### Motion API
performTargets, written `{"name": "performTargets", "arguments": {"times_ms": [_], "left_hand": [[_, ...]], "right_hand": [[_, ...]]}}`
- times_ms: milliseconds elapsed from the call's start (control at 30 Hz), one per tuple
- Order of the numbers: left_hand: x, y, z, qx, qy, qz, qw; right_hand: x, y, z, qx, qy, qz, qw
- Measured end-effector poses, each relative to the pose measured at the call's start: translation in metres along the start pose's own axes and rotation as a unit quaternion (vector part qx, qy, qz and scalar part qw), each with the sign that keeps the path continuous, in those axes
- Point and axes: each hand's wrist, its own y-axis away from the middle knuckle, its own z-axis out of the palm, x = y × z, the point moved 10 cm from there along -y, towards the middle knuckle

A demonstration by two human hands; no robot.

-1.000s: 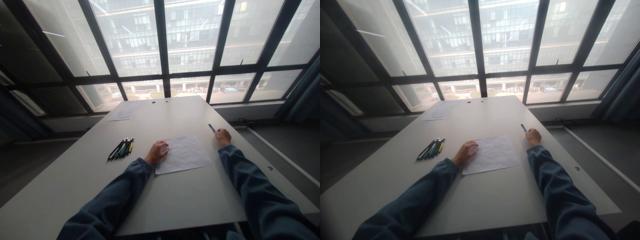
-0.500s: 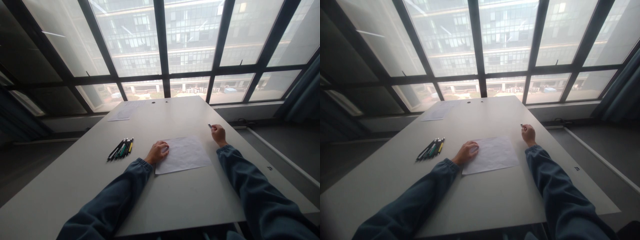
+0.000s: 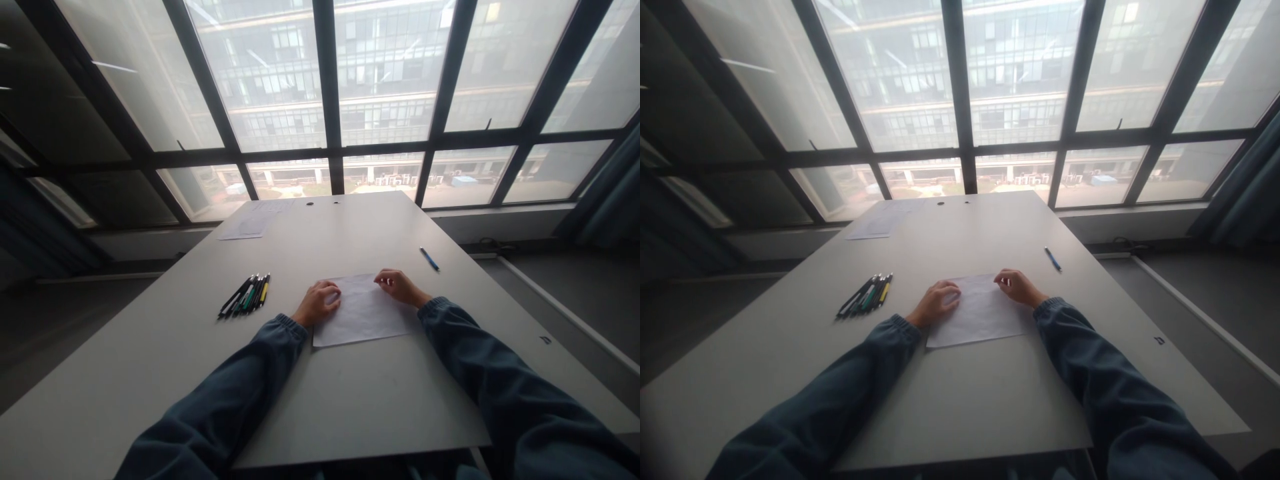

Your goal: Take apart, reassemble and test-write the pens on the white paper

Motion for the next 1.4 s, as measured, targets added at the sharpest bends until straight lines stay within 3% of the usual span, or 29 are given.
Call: {"name": "performTargets", "arguments": {"times_ms": [100, 500, 800, 900, 1067, 1267, 1400], "left_hand": [[0.000, 0.000, 0.000, -0.002, -0.002, -0.004, 1.000], [0.003, 0.001, 0.004, -0.008, -0.051, -0.010, 0.999], [-0.009, 0.004, -0.017, 0.021, -0.149, -0.070, 0.986], [-0.028, 0.003, -0.035, 0.044, -0.172, -0.108, 0.978], [-0.093, 0.013, -0.080, 0.055, -0.183, -0.272, 0.943], [-0.156, 0.045, -0.143, 0.073, -0.228, -0.409, 0.881], [-0.185, 0.069, -0.163, 0.108, -0.227, -0.459, 0.852]], "right_hand": [[-0.003, 0.003, 0.010, -0.044, -0.011, 0.003, 0.999], [0.013, 0.005, 0.013, -0.045, -0.021, 0.059, 0.997], [0.018, 0.009, 0.013, -0.047, -0.024, 0.100, 0.994], [0.018, 0.008, 0.013, -0.050, -0.023, 0.102, 0.993], [0.020, 0.009, 0.015, -0.055, -0.024, 0.107, 0.992], [0.021, 0.009, 0.015, -0.053, -0.032, 0.093, 0.994], [0.022, 0.010, 0.014, -0.052, -0.026, 0.091, 0.994]]}}
